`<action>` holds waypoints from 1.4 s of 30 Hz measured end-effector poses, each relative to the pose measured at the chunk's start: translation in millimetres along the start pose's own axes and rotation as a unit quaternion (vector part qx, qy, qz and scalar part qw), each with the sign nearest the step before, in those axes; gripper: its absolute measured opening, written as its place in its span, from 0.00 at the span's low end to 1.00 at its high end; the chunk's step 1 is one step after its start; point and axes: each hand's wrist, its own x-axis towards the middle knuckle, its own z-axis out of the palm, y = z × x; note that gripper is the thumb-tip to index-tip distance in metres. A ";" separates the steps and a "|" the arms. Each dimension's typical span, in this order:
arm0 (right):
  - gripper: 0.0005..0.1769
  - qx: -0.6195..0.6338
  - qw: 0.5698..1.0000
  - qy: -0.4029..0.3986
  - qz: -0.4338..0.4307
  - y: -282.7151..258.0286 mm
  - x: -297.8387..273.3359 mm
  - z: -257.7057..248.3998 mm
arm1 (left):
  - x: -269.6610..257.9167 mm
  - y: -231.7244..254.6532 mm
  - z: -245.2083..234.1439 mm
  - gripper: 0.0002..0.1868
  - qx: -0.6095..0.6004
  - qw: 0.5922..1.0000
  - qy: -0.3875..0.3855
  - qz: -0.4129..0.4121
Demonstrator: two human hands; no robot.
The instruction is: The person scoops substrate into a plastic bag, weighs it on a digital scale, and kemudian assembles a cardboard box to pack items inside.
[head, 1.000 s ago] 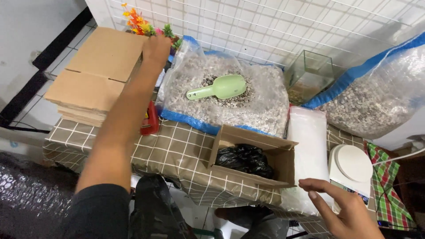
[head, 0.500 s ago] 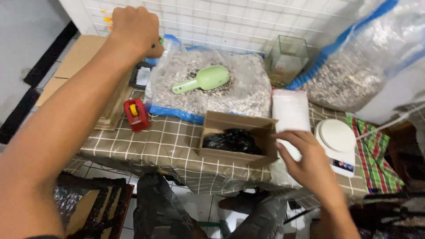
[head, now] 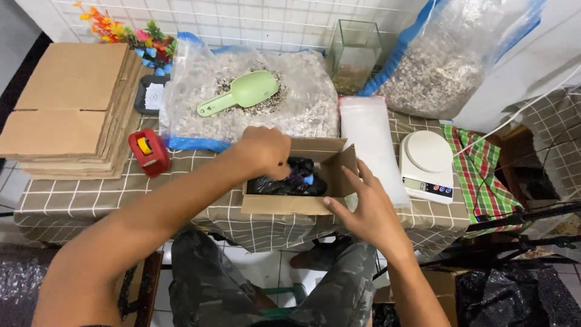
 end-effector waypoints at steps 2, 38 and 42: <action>0.40 0.035 0.999 -0.017 0.010 -2.0 1.4 -0.2 | 1.5 -11.2 7.9 0.26 0.006 0.999 -0.029 -0.023; 0.28 0.147 0.987 0.056 -0.035 14.1 7.3 55.6 | 95.9 -387.5 100.8 0.11 0.133 0.930 0.153 -0.307; 0.27 0.163 0.984 0.062 -0.037 14.3 6.5 56.2 | 87.3 -380.6 94.6 0.10 0.122 0.931 0.148 -0.311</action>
